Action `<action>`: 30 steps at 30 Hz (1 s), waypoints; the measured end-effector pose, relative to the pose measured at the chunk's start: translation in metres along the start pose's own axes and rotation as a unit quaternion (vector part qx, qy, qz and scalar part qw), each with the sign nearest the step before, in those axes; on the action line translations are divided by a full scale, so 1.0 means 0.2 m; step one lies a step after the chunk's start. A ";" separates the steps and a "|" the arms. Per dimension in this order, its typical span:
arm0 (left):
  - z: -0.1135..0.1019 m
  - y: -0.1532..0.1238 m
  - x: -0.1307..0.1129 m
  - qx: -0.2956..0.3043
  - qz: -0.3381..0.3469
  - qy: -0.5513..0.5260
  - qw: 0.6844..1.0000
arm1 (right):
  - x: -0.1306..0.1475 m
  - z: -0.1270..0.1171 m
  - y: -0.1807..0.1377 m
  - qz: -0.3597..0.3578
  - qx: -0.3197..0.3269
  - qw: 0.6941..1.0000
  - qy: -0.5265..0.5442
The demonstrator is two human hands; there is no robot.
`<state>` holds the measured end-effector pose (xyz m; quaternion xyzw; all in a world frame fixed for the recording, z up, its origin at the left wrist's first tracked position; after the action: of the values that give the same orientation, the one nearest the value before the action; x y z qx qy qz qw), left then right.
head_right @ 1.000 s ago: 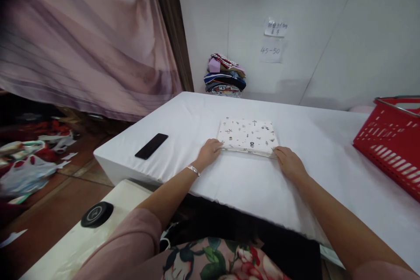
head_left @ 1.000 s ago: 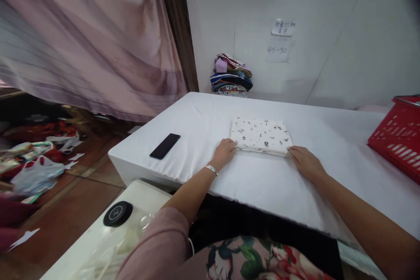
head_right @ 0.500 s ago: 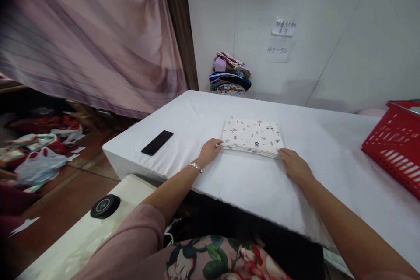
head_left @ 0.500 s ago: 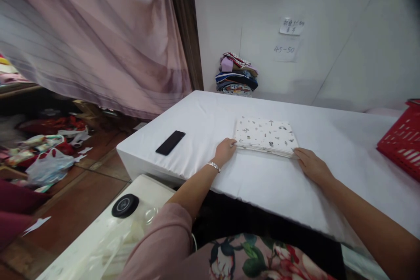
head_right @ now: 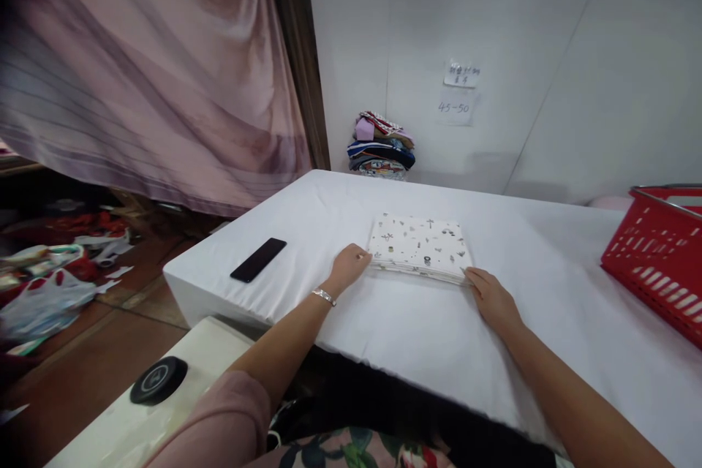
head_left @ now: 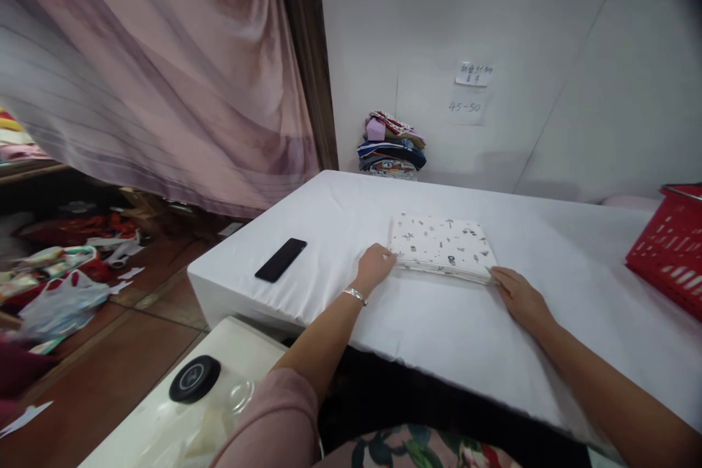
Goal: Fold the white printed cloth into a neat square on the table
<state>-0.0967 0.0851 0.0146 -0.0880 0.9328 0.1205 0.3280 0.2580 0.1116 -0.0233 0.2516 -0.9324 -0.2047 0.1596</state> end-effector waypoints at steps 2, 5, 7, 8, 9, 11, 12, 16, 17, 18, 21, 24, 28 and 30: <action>-0.02 0.03 -0.08 -0.041 0.035 0.001 0.999 | -0.01 0.01 0.00 0.006 -0.001 1.000 0.003; 0.03 0.03 -0.22 -0.056 0.131 0.023 0.990 | -0.01 0.01 0.00 0.014 0.003 1.000 0.019; 0.10 0.02 -0.24 -0.034 0.159 0.050 0.985 | -0.01 0.01 0.00 0.023 0.004 0.999 0.040; 0.14 0.02 -0.24 -0.024 0.159 0.059 0.985 | -0.01 0.00 -0.01 0.029 0.005 0.998 0.054; 0.16 0.02 -0.22 -0.022 0.150 0.063 0.986 | -0.01 0.00 -0.01 0.036 0.004 0.997 0.069; 0.17 0.02 -0.18 -0.031 0.136 0.054 0.989 | -0.02 -0.01 -0.01 0.047 0.004 0.993 0.108; 0.17 0.02 -0.17 -0.037 0.135 0.047 0.989 | -0.02 -0.01 -0.02 0.051 0.004 0.990 0.129; 0.17 0.03 -0.16 -0.044 0.132 0.021 0.990 | -0.07 -0.03 0.02 0.102 -0.019 0.978 0.183; 0.16 0.03 -0.16 -0.046 0.130 0.017 0.990 | -0.09 -0.04 0.04 0.117 -0.033 0.975 0.185; 0.16 0.03 -0.16 -0.047 0.130 0.013 0.990 | -0.10 -0.06 0.07 0.126 -0.050 0.974 0.182; 0.15 0.03 -0.16 -0.051 0.130 0.006 0.990 | -0.09 -0.09 0.19 0.109 -0.092 0.977 0.161; 0.15 0.04 -0.16 -0.052 0.127 -0.002 0.991 | -0.02 -0.04 0.27 0.064 -0.061 0.985 0.146; 0.15 0.04 -0.13 -0.049 0.112 -0.032 0.992 | 0.02 0.12 0.26 0.062 0.014 0.986 0.156; 0.15 0.05 -0.09 -0.060 0.079 -0.042 0.994 | 0.00 0.15 0.23 0.087 0.025 0.979 0.182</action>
<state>-0.0675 0.1039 0.0054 -0.0282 0.9131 0.2059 0.3507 0.2280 0.1573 -0.0288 0.2063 -0.9108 -0.1169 0.3378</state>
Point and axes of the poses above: each hand's wrist, its own y-axis towards the middle knuckle, its own z-axis out of the palm, x = y × z, the point moved 10 cm from there along y, towards the middle knuckle, and after that the axes turned 4 degrees about -z, right-handed, at the moved point
